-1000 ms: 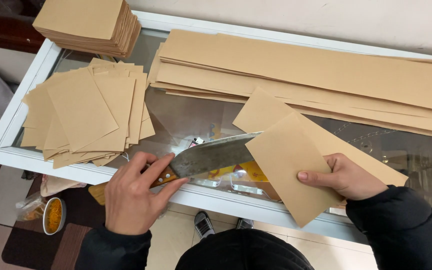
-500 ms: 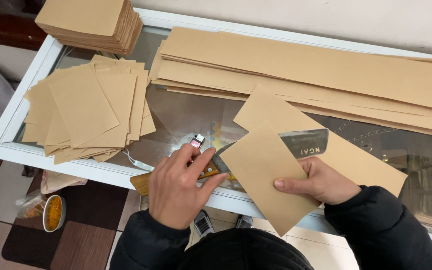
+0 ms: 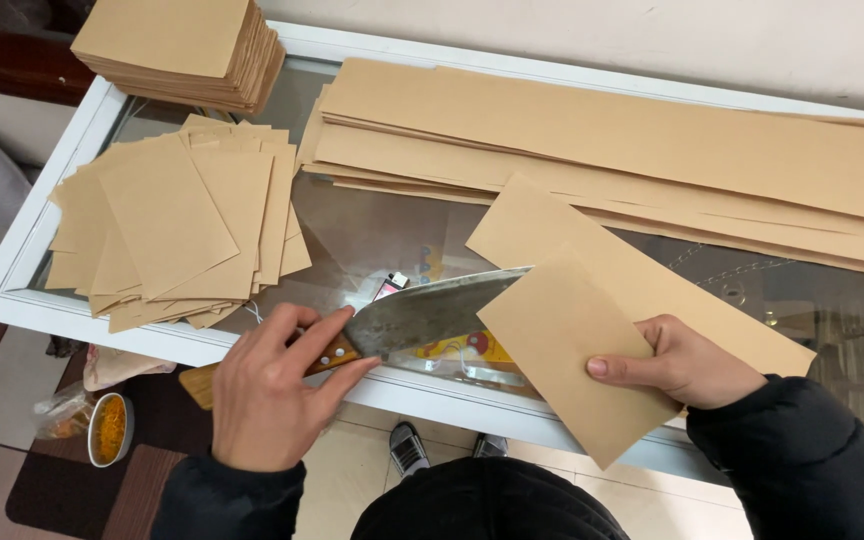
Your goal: Folding and cutting long strips of brown paper into smaller rectangular pieces to prepare paper bags for bakery items.
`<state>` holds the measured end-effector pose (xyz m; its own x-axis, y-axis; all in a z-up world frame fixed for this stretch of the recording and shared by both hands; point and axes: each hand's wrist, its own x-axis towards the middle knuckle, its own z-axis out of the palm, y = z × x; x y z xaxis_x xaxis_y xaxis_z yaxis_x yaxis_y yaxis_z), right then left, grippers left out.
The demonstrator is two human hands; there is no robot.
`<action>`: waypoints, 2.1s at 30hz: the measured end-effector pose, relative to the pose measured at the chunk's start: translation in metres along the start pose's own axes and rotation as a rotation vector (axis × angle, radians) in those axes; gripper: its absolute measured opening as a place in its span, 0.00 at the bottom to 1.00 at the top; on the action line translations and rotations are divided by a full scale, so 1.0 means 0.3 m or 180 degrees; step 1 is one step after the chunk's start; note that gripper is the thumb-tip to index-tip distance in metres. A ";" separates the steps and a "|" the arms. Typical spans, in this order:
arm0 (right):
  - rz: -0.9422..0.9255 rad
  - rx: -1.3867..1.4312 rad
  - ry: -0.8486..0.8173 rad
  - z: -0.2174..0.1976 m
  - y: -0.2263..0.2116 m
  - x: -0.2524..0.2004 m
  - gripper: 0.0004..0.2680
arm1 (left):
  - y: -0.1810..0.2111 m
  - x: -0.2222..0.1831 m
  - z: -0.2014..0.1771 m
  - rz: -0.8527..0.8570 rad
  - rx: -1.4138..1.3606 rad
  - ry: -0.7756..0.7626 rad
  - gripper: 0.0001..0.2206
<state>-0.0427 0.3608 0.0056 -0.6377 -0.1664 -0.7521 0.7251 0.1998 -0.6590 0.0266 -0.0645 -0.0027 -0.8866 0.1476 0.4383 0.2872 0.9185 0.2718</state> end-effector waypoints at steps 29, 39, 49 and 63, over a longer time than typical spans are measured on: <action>0.0151 -0.0040 -0.0148 0.089 -0.029 -0.044 0.15 | 0.034 0.052 0.017 0.0172 -0.0046 -0.0125 0.27; 0.0039 0.0024 -0.0153 0.064 0.019 -0.011 0.15 | -0.116 0.000 -0.023 -0.0596 0.0359 0.0137 0.30; -0.0551 0.0386 0.0479 0.325 -0.118 -0.024 0.14 | -0.184 -0.027 0.262 -0.1409 0.0310 0.0445 0.26; -0.0487 0.1407 0.0158 0.555 -0.120 0.072 0.21 | 0.148 0.017 0.091 -0.1972 -0.3579 -0.0560 0.48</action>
<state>-0.0392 0.1892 0.0120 -0.7498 -0.1132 -0.6519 0.6560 -0.2557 -0.7101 0.0249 -0.0131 -0.0117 -0.9915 -0.0640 -0.1131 -0.1166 0.0534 0.9917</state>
